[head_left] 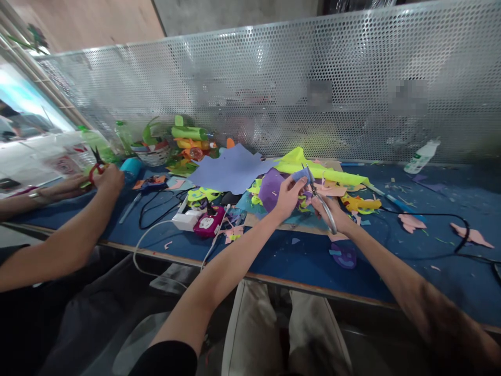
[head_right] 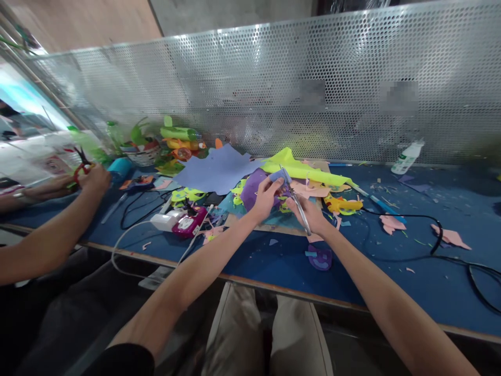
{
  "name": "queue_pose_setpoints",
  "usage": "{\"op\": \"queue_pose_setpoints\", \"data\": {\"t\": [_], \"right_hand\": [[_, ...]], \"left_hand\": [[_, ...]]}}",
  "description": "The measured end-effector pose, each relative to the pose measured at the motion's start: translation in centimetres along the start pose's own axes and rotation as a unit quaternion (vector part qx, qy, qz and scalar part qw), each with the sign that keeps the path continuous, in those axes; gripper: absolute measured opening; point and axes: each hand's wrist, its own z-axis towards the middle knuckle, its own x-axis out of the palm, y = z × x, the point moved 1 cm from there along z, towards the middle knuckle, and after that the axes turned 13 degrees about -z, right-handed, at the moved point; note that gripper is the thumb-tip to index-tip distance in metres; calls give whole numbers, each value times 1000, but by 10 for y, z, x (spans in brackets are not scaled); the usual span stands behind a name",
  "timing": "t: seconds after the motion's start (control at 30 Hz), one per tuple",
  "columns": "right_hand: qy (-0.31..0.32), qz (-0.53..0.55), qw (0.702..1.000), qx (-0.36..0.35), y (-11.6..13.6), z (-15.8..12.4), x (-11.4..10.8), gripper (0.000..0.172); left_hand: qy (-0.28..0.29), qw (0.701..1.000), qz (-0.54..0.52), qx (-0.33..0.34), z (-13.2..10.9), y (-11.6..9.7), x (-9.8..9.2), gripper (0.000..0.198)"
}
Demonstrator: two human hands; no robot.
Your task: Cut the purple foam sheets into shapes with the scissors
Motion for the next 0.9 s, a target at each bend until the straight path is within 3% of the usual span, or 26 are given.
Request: {"op": "queue_pose_setpoints", "data": {"t": [0.3,0.9], "right_hand": [[27,-5,1000,4,-2,0,-5,51],[3,33,999,9,-6,1,0,46]], "left_hand": [[-6,1000,22,4,-2,-1,0,45],[3,1000,18,9,-1,-6,-2,45]]}}
